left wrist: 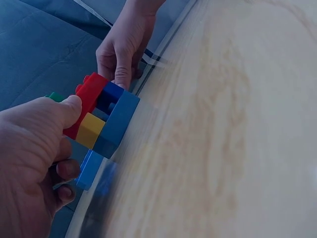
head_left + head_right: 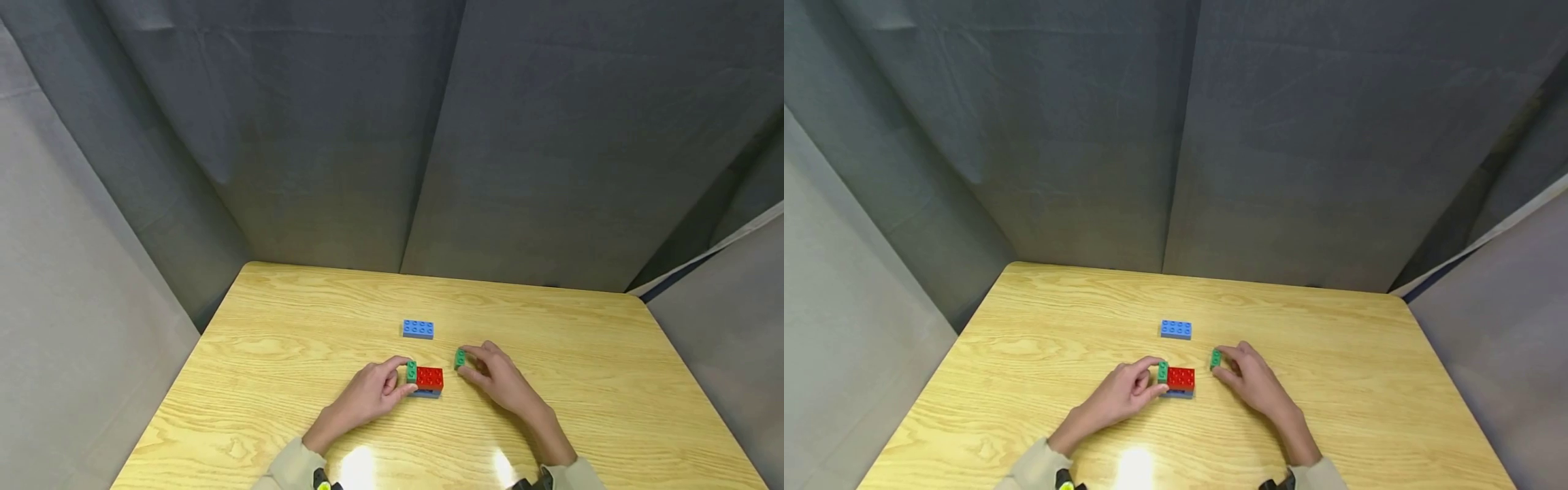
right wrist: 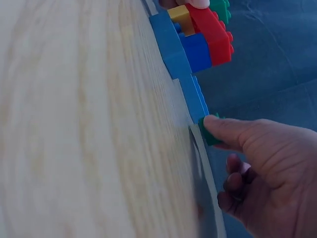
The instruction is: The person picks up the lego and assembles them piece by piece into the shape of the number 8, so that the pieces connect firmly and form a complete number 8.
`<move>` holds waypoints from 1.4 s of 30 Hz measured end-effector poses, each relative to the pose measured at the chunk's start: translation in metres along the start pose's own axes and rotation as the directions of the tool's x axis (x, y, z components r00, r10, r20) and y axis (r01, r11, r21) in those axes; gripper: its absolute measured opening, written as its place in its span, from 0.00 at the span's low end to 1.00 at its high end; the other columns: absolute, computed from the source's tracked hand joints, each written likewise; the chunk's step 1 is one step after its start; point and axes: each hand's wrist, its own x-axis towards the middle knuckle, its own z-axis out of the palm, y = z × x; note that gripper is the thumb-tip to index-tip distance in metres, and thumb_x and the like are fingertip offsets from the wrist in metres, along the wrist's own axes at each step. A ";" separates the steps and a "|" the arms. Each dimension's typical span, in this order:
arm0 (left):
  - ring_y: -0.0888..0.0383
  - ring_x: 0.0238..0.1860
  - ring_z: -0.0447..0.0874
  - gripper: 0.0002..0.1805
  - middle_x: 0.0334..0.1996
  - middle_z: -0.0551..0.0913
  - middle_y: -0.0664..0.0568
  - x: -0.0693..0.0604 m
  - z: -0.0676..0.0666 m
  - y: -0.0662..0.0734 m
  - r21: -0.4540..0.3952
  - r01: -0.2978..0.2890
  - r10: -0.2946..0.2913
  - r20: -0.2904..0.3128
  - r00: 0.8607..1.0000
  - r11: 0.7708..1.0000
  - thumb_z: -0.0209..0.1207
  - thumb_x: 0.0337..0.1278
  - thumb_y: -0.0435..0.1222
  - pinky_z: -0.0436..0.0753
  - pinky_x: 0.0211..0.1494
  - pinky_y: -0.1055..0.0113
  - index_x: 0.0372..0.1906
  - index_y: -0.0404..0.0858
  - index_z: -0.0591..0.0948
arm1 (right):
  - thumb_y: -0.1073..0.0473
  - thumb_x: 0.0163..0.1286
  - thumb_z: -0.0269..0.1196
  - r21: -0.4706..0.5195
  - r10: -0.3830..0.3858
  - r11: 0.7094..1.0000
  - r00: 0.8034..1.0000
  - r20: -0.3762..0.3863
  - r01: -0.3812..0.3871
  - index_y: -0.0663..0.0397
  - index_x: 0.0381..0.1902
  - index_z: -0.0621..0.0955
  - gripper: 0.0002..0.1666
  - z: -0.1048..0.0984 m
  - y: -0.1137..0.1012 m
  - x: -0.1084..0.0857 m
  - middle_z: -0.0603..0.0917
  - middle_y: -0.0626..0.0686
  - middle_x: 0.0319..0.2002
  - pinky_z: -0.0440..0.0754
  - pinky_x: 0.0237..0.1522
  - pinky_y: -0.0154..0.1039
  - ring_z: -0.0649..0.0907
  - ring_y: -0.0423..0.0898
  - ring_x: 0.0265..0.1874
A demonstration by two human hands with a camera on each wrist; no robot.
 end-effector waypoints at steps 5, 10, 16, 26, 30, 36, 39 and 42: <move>0.73 0.16 0.57 0.24 0.15 0.65 0.67 0.001 0.001 0.000 0.000 0.002 -0.002 0.000 1.000 1.000 0.63 0.73 0.50 0.77 0.35 0.75 0.64 0.42 0.79 | 0.53 0.72 0.71 0.010 -0.023 1.000 1.000 0.015 0.023 0.59 0.64 0.82 0.27 -0.004 -0.009 0.001 0.70 0.46 0.30 0.66 0.27 0.34 0.67 0.40 0.28; 0.73 0.16 0.57 0.23 0.15 0.65 0.66 0.001 0.001 0.000 -0.003 -0.001 0.001 0.000 1.000 1.000 0.64 0.73 0.49 0.75 0.33 0.75 0.64 0.43 0.79 | 0.52 0.72 0.70 0.026 -0.050 0.998 0.998 0.035 0.050 0.58 0.65 0.82 0.28 -0.010 -0.021 0.001 0.69 0.44 0.29 0.66 0.26 0.33 0.66 0.38 0.26; 0.73 0.16 0.57 0.23 0.15 0.65 0.66 0.000 -0.001 0.000 -0.015 0.005 -0.005 0.004 1.000 1.000 0.63 0.73 0.49 0.73 0.30 0.75 0.64 0.43 0.79 | 0.49 0.71 0.71 0.024 -0.120 0.993 0.992 0.041 0.119 0.55 0.62 0.84 0.26 -0.017 -0.037 0.001 0.70 0.43 0.28 0.68 0.26 0.32 0.68 0.39 0.26; 0.73 0.16 0.56 0.23 0.15 0.65 0.66 -0.001 -0.001 0.000 -0.030 -0.008 0.008 0.012 1.000 1.000 0.63 0.73 0.49 0.69 0.27 0.76 0.64 0.43 0.79 | 0.47 0.73 0.69 0.050 -0.187 0.982 0.975 0.116 0.183 0.55 0.62 0.84 0.26 -0.021 -0.052 -0.002 0.71 0.46 0.28 0.68 0.28 0.32 0.68 0.39 0.26; 0.72 0.15 0.56 0.23 0.15 0.65 0.66 -0.001 -0.001 -0.001 -0.036 -0.006 0.007 0.013 1.000 0.999 0.63 0.73 0.50 0.69 0.28 0.76 0.64 0.44 0.79 | 0.46 0.74 0.68 0.061 -0.202 0.979 0.969 0.141 0.195 0.55 0.63 0.84 0.27 -0.019 -0.054 -0.002 0.70 0.44 0.27 0.68 0.27 0.32 0.66 0.37 0.25; 0.73 0.16 0.57 0.23 0.15 0.65 0.66 -0.001 0.000 -0.002 -0.024 -0.003 0.004 0.009 1.000 1.000 0.62 0.73 0.51 0.71 0.29 0.75 0.64 0.44 0.79 | 0.46 0.73 0.68 0.073 -0.204 0.978 0.967 0.155 0.195 0.56 0.62 0.85 0.26 -0.018 -0.056 -0.003 0.69 0.44 0.27 0.68 0.27 0.32 0.67 0.38 0.25; 0.73 0.16 0.57 0.24 0.15 0.65 0.67 -0.001 -0.001 -0.002 -0.016 -0.003 0.003 0.008 1.000 1.000 0.62 0.73 0.51 0.72 0.29 0.75 0.64 0.43 0.79 | 0.47 0.74 0.68 0.064 -0.201 0.979 0.966 0.162 0.193 0.56 0.62 0.85 0.26 -0.017 -0.058 -0.003 0.70 0.44 0.27 0.68 0.27 0.32 0.68 0.39 0.25; 0.73 0.16 0.57 0.24 0.16 0.66 0.67 -0.002 -0.001 -0.002 -0.005 -0.002 0.002 0.004 1.000 1.000 0.63 0.73 0.50 0.72 0.29 0.76 0.65 0.42 0.79 | 0.49 0.75 0.68 0.049 -0.204 0.979 0.964 0.168 0.198 0.58 0.62 0.84 0.25 -0.017 -0.062 -0.003 0.70 0.44 0.27 0.68 0.27 0.31 0.68 0.37 0.25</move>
